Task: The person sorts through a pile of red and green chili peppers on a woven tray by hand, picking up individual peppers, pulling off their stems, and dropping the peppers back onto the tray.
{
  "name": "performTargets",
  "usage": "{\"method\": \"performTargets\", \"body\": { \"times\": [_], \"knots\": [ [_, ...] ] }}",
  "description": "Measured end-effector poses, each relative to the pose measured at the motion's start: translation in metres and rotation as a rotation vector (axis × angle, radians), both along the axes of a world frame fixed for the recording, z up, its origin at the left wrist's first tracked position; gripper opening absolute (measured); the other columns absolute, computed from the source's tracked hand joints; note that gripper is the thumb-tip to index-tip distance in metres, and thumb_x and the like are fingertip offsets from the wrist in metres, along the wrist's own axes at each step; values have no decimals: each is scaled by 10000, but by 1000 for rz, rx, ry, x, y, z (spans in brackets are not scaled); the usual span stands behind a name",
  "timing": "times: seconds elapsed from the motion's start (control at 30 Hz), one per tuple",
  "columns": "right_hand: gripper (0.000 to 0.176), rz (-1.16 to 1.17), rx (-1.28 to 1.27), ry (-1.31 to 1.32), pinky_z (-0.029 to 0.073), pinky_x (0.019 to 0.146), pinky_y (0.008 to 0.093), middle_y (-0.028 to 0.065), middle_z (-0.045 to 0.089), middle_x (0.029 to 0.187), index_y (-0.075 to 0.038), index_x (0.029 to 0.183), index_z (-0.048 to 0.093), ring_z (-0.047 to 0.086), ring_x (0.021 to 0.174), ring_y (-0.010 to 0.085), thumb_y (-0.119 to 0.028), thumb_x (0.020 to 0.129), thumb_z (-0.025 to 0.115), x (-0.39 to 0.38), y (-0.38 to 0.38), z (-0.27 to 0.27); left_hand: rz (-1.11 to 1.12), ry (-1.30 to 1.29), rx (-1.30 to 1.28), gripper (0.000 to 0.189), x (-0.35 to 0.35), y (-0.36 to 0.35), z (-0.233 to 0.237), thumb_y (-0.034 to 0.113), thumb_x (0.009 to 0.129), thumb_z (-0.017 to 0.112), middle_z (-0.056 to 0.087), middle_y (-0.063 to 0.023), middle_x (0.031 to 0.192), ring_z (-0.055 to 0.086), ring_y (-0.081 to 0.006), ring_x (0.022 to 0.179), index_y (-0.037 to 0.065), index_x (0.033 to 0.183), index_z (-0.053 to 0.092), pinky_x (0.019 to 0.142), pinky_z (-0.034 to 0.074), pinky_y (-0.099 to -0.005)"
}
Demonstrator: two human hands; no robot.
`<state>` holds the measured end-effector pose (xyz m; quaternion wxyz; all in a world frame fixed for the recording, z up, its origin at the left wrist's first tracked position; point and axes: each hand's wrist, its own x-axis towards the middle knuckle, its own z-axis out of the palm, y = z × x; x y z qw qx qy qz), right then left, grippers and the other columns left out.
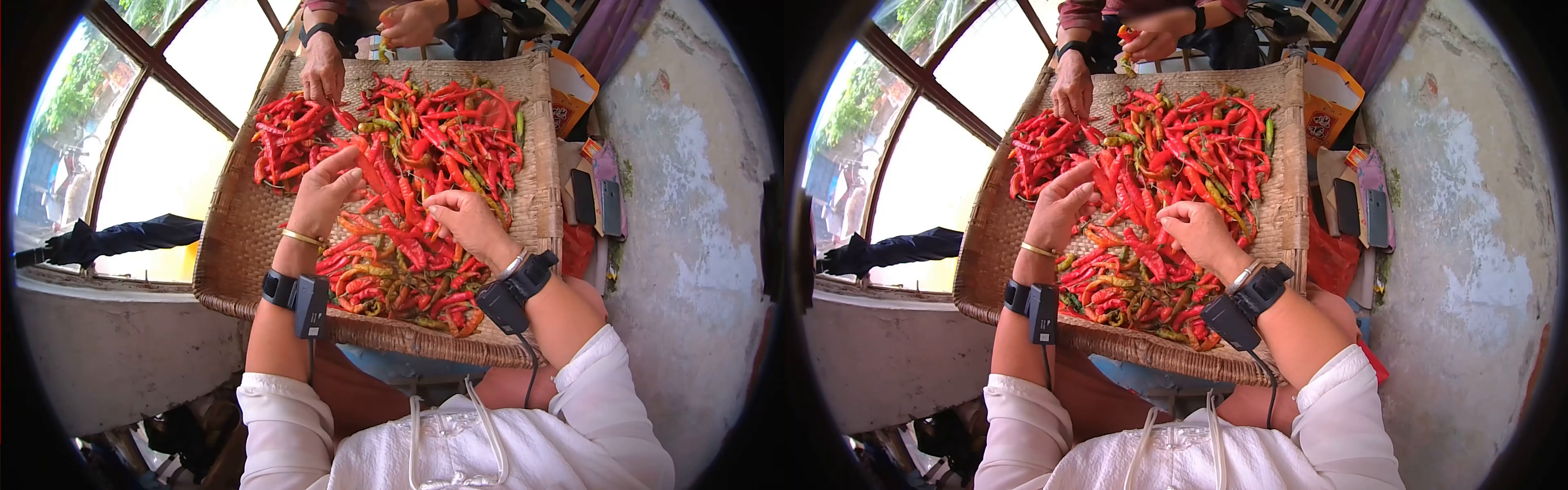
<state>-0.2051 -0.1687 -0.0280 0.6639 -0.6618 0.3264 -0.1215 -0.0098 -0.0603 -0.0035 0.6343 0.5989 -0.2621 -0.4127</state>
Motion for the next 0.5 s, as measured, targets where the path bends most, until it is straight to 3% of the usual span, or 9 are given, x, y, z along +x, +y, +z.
{"method": "performTargets", "body": {
  "times": [0.1, 0.13, 0.17, 0.23, 0.3, 0.33, 0.43, 0.47, 0.5],
  "knots": [
    [194, 28, -19, 10, 439, 521, 215, 12, 591, 695, 1, 941, 607, 515, 533, 62, -131, 813, 546, 0, 7, 5, 174, 131, -154, 447, -8, -4, 17, 101, 847, 543, 562, -61, 1041, 577, -96, 772, 67, 1267, 397, 662, 484, -215],
    [185, 37, -30, 24, 435, 520, 215, 9, 588, 688, 3, 931, 606, 512, 536, 60, -126, 813, 545, 0, 9, 7, 162, 79, -49, 471, -8, -4, 14, 93, 853, 527, 505, -88, 1141, 577, -111, 766, 79, 1293, 359, 667, 491, -237],
    [185, 38, -31, 24, 435, 520, 215, 9, 588, 688, 3, 931, 606, 512, 536, 60, -126, 813, 545, 0, 9, 6, 164, 80, -50, 471, -7, -4, 3, 93, 853, 527, 505, -88, 1141, 577, -111, 766, 79, 1293, 359, 667, 491, -237],
    [144, 108, -48, -58, 420, 500, 201, -1, 576, 669, -9, 892, 600, 504, 534, 55, -118, 814, 546, 0, 8, 5, -261, -181, 189, 468, -12, -5, -10, 47, 842, 509, 486, -95, 1169, 573, -108, 763, 64, 1287, 365, 659, 487, -250],
    [121, 164, 52, -69, 409, 488, 190, -6, 569, 657, -20, 871, 595, 500, 531, 49, -116, 814, 549, -1, 7, 9, -438, -427, 37, 474, -30, 1, -16, -15, 801, 497, 519, -94, 1115, 560, -83, 743, 63, 1259, 403, 642, 478, -252],
    [98, 219, 153, -82, 398, 476, 179, -10, 562, 646, -30, 850, 589, 496, 529, 42, -115, 814, 553, -2, 6, 11, -432, -864, -145, 456, -36, -1, -19, -38, 750, 505, 578, -87, 983, 569, -117, 698, 54, 1195, 461, 634, 469, -264],
    [99, 274, 323, -130, 383, 458, 169, -12, 553, 648, -48, 839, 580, 490, 518, 35, -140, 830, 544, -4, 4, 13, -534, -908, -222, 355, -49, -1, -16, 8, 740, 541, 580, -126, 908, 564, -177, 663, 44, 1093, 516, 618, 457, -287],
    [99, 277, 323, -127, 383, 458, 169, -12, 553, 648, -48, 839, 580, 490, 518, 35, -140, 830, 544, -5, 4, 15, -520, -961, -139, 196, -47, 0, -18, 80, 748, 576, 572, -139, 747, 547, -233, 610, 17, 933, 569, 574, 442, -304],
    [117, 164, 396, -152, 383, 457, 169, -12, 552, 657, -49, 840, 578, 490, 516, 37, -158, 837, 537, -5, 4, 18, -517, -958, -138, 196, -45, 2, -14, 80, 748, 576, 572, -139, 747, 547, -233, 610, 17, 933, 569, 574, 442, -304]
  ]
}}
